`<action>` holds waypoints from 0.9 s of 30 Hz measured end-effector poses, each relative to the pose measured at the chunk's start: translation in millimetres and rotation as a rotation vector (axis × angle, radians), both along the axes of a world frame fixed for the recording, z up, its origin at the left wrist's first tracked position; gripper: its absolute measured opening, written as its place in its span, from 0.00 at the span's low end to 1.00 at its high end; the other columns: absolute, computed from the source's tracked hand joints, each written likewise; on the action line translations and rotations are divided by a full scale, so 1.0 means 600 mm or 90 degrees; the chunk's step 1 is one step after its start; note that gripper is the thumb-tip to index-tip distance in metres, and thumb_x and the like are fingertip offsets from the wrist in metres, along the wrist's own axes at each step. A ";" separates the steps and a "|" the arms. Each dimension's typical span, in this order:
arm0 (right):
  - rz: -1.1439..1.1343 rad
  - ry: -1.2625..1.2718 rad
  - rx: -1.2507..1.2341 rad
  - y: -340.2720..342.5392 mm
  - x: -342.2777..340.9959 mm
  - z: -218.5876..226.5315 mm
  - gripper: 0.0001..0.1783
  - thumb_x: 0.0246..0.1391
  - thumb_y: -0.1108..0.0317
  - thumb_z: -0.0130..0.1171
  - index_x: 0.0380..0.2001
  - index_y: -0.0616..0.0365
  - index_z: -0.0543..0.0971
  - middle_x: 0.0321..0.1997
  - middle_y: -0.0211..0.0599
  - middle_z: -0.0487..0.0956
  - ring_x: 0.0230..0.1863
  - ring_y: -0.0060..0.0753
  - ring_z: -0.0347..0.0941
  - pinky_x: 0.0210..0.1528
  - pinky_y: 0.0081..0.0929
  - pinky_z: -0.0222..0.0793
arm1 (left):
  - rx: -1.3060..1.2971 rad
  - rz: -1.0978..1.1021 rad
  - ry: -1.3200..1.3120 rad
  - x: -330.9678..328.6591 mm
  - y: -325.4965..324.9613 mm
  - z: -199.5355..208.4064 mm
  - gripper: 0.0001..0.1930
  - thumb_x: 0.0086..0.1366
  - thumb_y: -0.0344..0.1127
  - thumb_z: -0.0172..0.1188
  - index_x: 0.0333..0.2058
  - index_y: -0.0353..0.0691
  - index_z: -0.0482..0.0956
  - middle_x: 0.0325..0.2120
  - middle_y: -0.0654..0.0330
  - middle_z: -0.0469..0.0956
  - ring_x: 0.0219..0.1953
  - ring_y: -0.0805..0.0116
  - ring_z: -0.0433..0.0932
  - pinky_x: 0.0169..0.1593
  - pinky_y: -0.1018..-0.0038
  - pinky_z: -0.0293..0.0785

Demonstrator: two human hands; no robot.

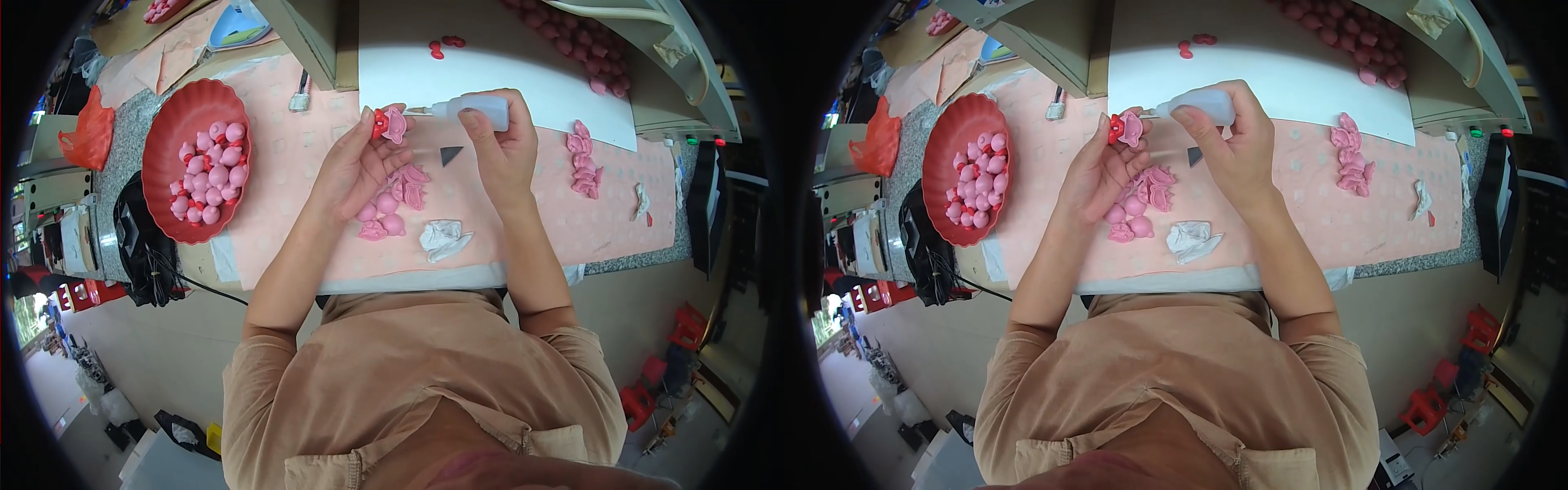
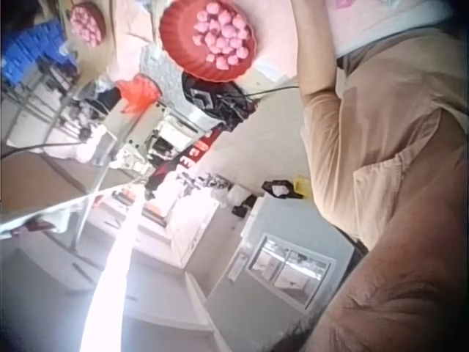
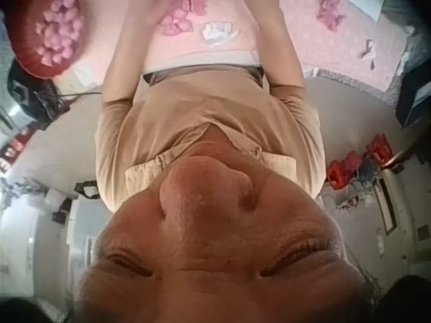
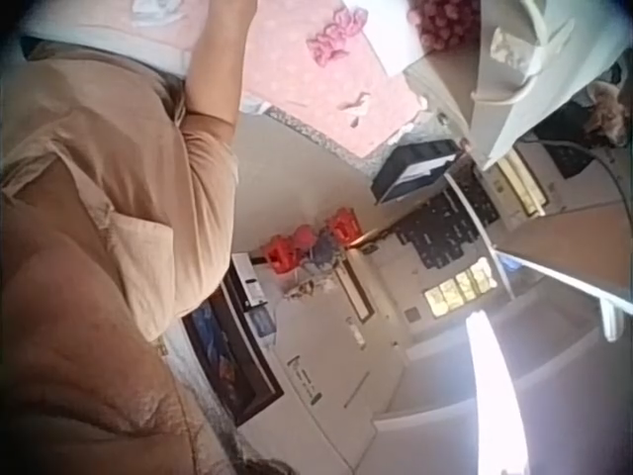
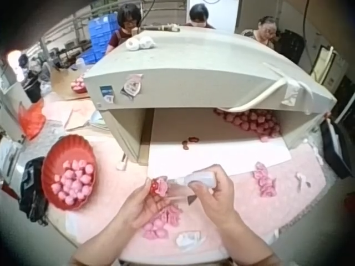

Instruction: Applying glue and attaching small red heart shapes to pink round objects to assemble toy pig faces.

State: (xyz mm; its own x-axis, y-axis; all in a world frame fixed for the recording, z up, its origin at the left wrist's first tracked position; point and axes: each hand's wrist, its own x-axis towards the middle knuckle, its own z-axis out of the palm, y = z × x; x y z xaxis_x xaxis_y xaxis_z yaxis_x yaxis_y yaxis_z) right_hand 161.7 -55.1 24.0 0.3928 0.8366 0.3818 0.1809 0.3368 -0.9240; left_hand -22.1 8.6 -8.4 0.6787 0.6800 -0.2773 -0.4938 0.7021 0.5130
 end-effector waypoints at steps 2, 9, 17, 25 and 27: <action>0.001 -0.023 -0.017 -0.003 -0.002 0.002 0.14 0.52 0.62 0.66 0.33 0.59 0.74 0.30 0.29 0.77 0.28 0.16 0.69 0.28 0.16 0.64 | -0.003 -0.001 0.000 0.001 -0.001 0.001 0.22 0.72 0.46 0.45 0.52 0.31 0.69 0.44 0.51 0.76 0.39 0.70 0.77 0.46 0.71 0.78; -0.022 -0.118 -0.014 0.000 -0.005 0.000 0.14 0.50 0.62 0.67 0.31 0.58 0.75 0.28 0.29 0.77 0.26 0.20 0.70 0.28 0.18 0.65 | -0.004 -0.006 0.012 0.001 -0.003 0.002 0.22 0.71 0.45 0.45 0.50 0.29 0.70 0.43 0.50 0.77 0.39 0.69 0.78 0.46 0.69 0.79; -0.021 -0.148 -0.002 0.001 -0.005 -0.002 0.14 0.50 0.61 0.66 0.31 0.58 0.75 0.28 0.30 0.77 0.27 0.22 0.71 0.29 0.19 0.66 | 0.000 -0.012 0.010 0.002 -0.004 0.005 0.22 0.71 0.45 0.45 0.49 0.29 0.70 0.43 0.50 0.77 0.38 0.70 0.78 0.47 0.69 0.79; -0.013 -0.145 -0.019 0.000 -0.005 -0.002 0.15 0.51 0.59 0.66 0.31 0.58 0.74 0.28 0.31 0.76 0.27 0.23 0.71 0.29 0.20 0.66 | 0.007 -0.021 0.014 0.002 -0.004 0.004 0.23 0.72 0.46 0.44 0.50 0.29 0.70 0.42 0.52 0.77 0.38 0.71 0.78 0.47 0.69 0.80; -0.019 -0.166 -0.018 0.001 -0.005 -0.002 0.15 0.51 0.59 0.66 0.31 0.58 0.74 0.28 0.31 0.76 0.27 0.23 0.71 0.29 0.20 0.66 | 0.010 -0.023 0.013 0.002 -0.005 0.005 0.23 0.71 0.46 0.44 0.50 0.29 0.70 0.42 0.52 0.77 0.38 0.71 0.78 0.47 0.69 0.80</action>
